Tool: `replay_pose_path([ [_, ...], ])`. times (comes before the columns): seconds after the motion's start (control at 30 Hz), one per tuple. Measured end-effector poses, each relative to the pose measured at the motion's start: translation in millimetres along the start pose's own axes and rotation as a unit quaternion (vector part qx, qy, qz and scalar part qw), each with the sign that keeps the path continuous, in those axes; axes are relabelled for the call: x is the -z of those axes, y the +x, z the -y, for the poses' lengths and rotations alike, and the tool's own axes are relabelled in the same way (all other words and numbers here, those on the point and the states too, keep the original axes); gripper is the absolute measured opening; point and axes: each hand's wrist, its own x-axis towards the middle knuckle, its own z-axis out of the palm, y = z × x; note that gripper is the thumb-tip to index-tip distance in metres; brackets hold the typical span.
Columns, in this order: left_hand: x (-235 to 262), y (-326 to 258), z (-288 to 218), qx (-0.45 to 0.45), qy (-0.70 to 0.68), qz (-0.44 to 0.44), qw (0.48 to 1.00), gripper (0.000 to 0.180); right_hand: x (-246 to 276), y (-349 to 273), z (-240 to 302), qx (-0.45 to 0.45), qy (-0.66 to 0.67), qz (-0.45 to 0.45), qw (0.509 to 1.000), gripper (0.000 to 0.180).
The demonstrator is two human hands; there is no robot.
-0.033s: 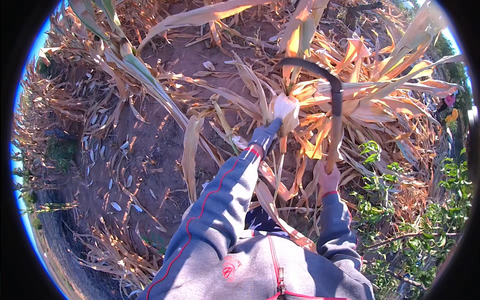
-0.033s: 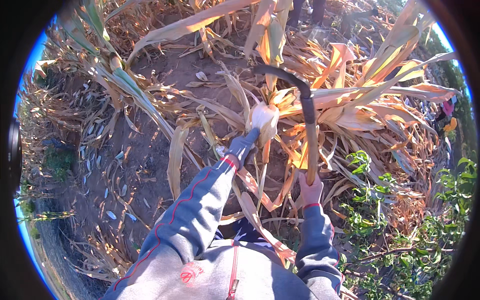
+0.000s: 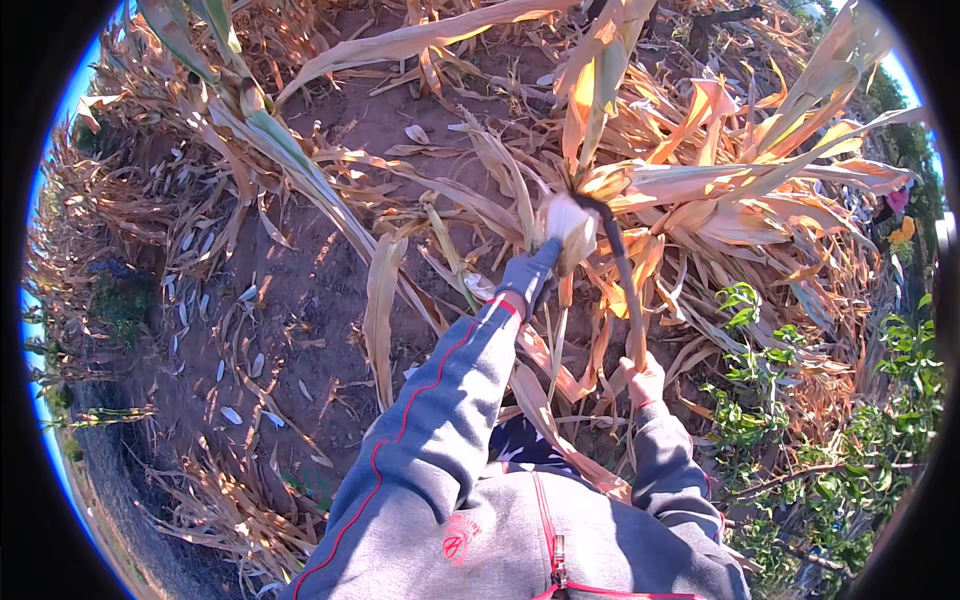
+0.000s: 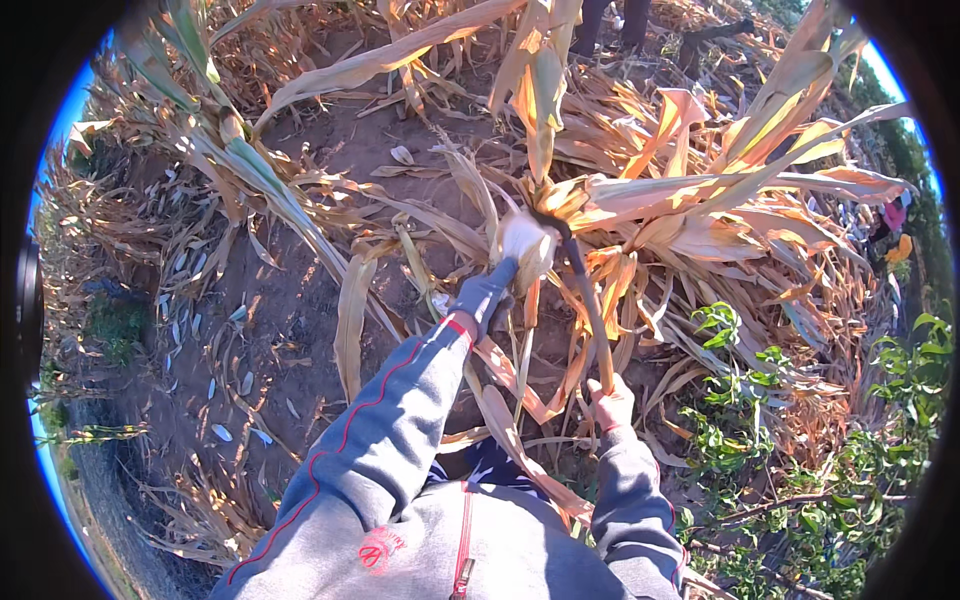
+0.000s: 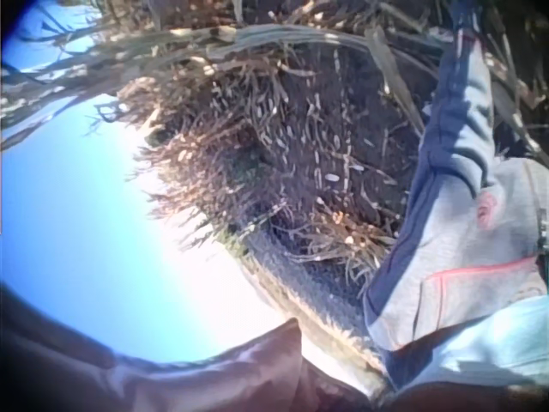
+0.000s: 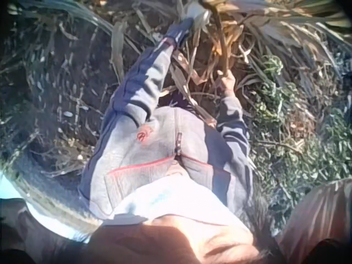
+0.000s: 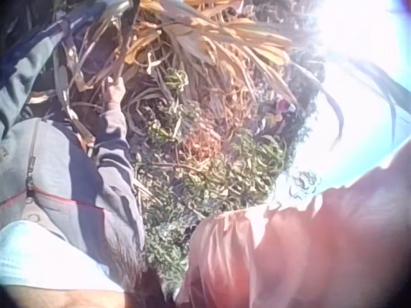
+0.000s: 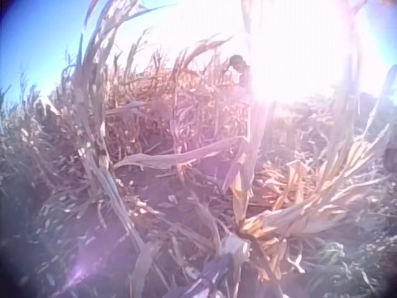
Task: The person uses a sickle to cut dried corn stalks at their base and drops them to the ground. The person repeatedly selects stalks, cuts them, and discards them in the same area.
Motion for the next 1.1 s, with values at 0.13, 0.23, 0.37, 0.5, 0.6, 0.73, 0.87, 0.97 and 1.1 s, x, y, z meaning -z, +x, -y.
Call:
replay_pose_path([
  [0.13,5.4,-18.6,49.4,0.11,-0.102,0.029,0.988,0.055,-6.1,-45.1,-18.5,-0.025,-0.01,-0.018,0.999,0.018],
  [0.23,5.9,-22.6,44.3,0.103,-0.14,0.048,0.984,0.055,-5.9,-16.6,57.8,0.078,-0.078,-0.067,0.992,0.017],
  [0.37,8.1,-15.7,11.0,0.085,-0.113,0.017,0.99,0.056,-18.8,-0.6,145.7,0.07,0.121,-0.102,0.985,0.011],
  [0.5,9.0,-15.5,2.0,0.116,-0.031,0.017,0.993,0.053,-20.4,-54.6,-35.1,0.038,-0.145,-0.074,0.986,0.022],
  [0.6,6.6,-2.6,54.2,0.143,-0.173,0.084,0.971,0.051,-33.9,-74.1,9.0,-0.063,-0.115,-0.075,0.988,0.023],
  [0.73,27.4,-13.9,26.1,0.119,-0.106,0.054,0.986,0.052,-38.2,-25.9,117.4,0.068,0.022,-0.096,0.993,0.016],
  [0.87,18.3,0.3,10.6,0.046,-0.137,0.005,0.99,0.049,-42.8,-7.7,131.8,0.117,0.094,-0.151,0.977,0.02],
  [0.97,12.7,29.3,44.6,0.063,-0.02,0.024,0.997,0.047,-26.0,-76.2,-42.4,-0.098,-0.233,-0.048,0.966,0.037],
  [1.1,14.3,14.9,85.8,0.178,-0.148,0.087,0.969,0.056,-38.4,-91.6,-14.6,-0.086,-0.112,-0.108,0.984,0.024],
])
